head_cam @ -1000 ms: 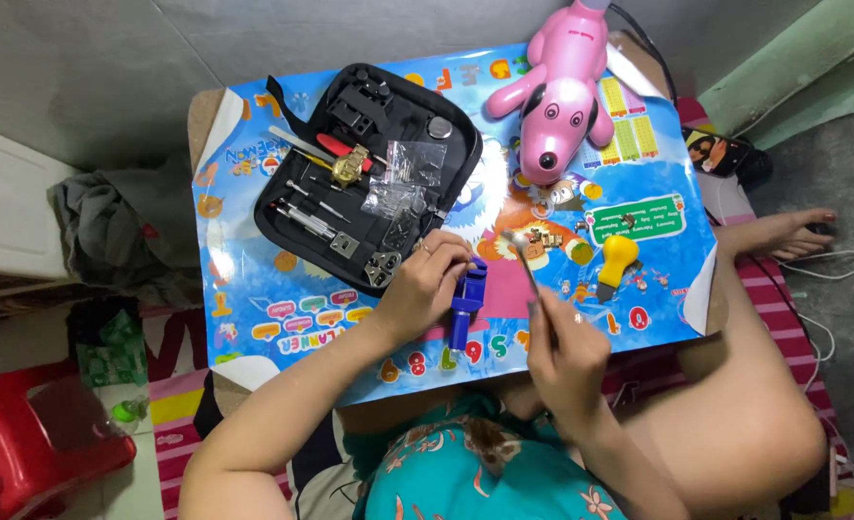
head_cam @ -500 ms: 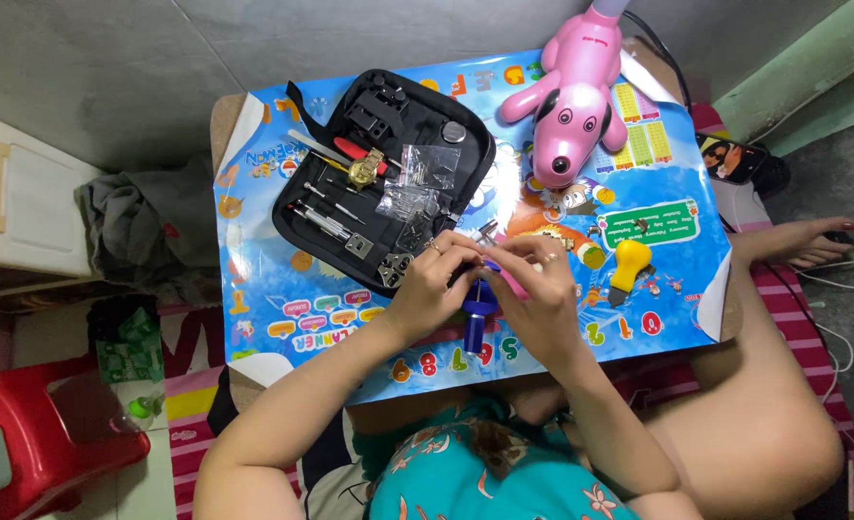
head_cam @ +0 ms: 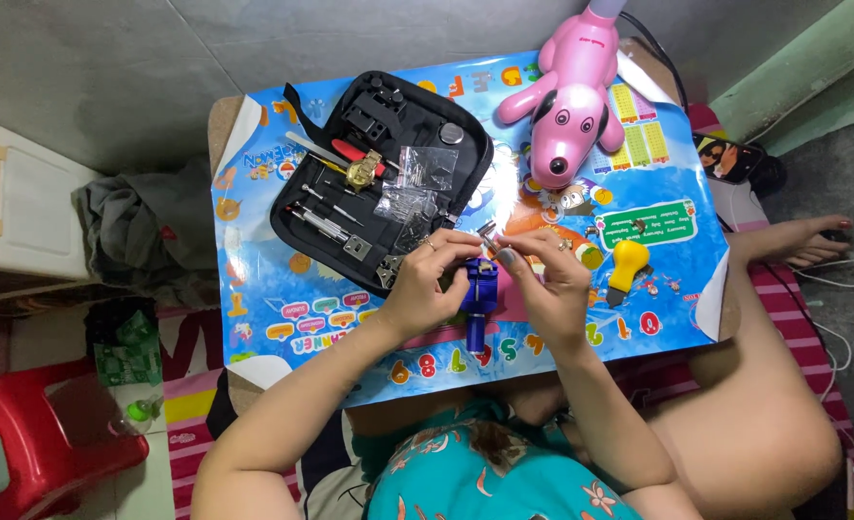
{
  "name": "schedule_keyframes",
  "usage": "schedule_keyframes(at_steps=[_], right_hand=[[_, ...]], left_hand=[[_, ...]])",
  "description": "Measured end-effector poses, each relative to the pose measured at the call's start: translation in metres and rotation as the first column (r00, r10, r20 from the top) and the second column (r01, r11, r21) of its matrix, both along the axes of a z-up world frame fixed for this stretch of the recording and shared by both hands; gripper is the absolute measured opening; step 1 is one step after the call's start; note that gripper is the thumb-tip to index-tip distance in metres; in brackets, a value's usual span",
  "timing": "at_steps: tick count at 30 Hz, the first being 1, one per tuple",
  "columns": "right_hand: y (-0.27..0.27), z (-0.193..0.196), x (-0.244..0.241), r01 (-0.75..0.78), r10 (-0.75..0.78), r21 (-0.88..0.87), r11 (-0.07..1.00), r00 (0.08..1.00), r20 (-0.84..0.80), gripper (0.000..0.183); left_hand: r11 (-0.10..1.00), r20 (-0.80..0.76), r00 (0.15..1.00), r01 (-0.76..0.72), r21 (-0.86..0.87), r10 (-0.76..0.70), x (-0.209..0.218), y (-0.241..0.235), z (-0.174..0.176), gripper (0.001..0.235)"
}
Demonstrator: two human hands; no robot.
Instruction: Adjusting a watch band by inserting pins using a link removal tool and a small punch.
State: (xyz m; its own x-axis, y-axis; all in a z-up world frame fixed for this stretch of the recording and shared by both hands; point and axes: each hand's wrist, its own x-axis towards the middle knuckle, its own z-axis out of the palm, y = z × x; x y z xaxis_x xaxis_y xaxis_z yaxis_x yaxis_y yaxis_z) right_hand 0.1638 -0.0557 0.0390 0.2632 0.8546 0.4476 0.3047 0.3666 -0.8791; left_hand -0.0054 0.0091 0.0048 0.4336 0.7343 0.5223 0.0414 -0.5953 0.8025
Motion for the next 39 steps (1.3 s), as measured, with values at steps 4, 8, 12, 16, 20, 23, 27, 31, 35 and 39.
schedule_keyframes(at_steps=[4, 8, 12, 16, 20, 23, 27, 31, 35, 39], right_hand=[[-0.002, 0.003, 0.002, 0.005, -0.005, 0.001, 1.000, 1.000, -0.013, 0.018], [-0.005, 0.010, 0.007, 0.013, -0.013, 0.019, 1.000, 1.000, -0.010, 0.021], [-0.011, 0.005, 0.010, -0.040, 0.042, -0.033, 0.999, 0.998, 0.048, 0.023], [-0.011, -0.008, 0.008, -0.174, 0.136, -0.181, 0.968, 0.970, -0.202, 0.024], [-0.008, -0.016, 0.015, -0.262, 0.075, -0.167, 0.951, 0.715, -0.695, 0.017], [-0.006, -0.016, 0.013, -0.277, 0.065, -0.148, 0.950, 0.633, -0.771, 0.017], [-0.006, -0.023, 0.009, -0.294, 0.048, -0.161, 0.942, 0.594, -0.803, 0.016], [-0.006, -0.009, 0.009, -0.179, 0.039, -0.229, 0.957, 0.861, -0.507, 0.012], [-0.004, 0.008, -0.001, 0.022, 0.050, -0.237, 0.971, 0.954, 0.296, 0.016], [-0.002, -0.009, 0.004, -0.059, 0.157, -0.287, 0.956, 0.930, 0.333, 0.028]], left_hand=[[1.000, -0.017, 1.000, 0.023, 0.005, -0.023, 0.000, -0.002, 0.000, 0.023], [0.997, -0.070, 0.994, 0.079, -0.001, -0.079, -0.001, -0.003, -0.001, 0.034], [0.993, -0.109, 0.987, 0.117, -0.014, -0.118, -0.004, -0.002, 0.000, 0.042], [0.991, -0.138, 0.982, 0.125, -0.041, -0.130, -0.006, -0.003, 0.004, 0.042], [0.990, -0.096, 0.987, 0.123, -0.064, -0.129, -0.004, -0.007, 0.007, 0.037], [0.995, -0.086, 0.991, 0.096, -0.035, -0.099, 0.002, -0.013, 0.016, 0.024], [0.998, -0.111, 0.992, 0.067, 0.013, -0.065, 0.002, -0.015, 0.020, 0.018], [0.999, -0.179, 0.983, 0.037, 0.025, -0.032, -0.002, -0.013, 0.018, 0.028], [0.998, -0.278, 0.959, 0.058, -0.013, -0.059, -0.005, -0.011, 0.015, 0.053], [0.998, -0.303, 0.951, 0.056, -0.030, -0.063, -0.005, -0.011, 0.007, 0.057]])
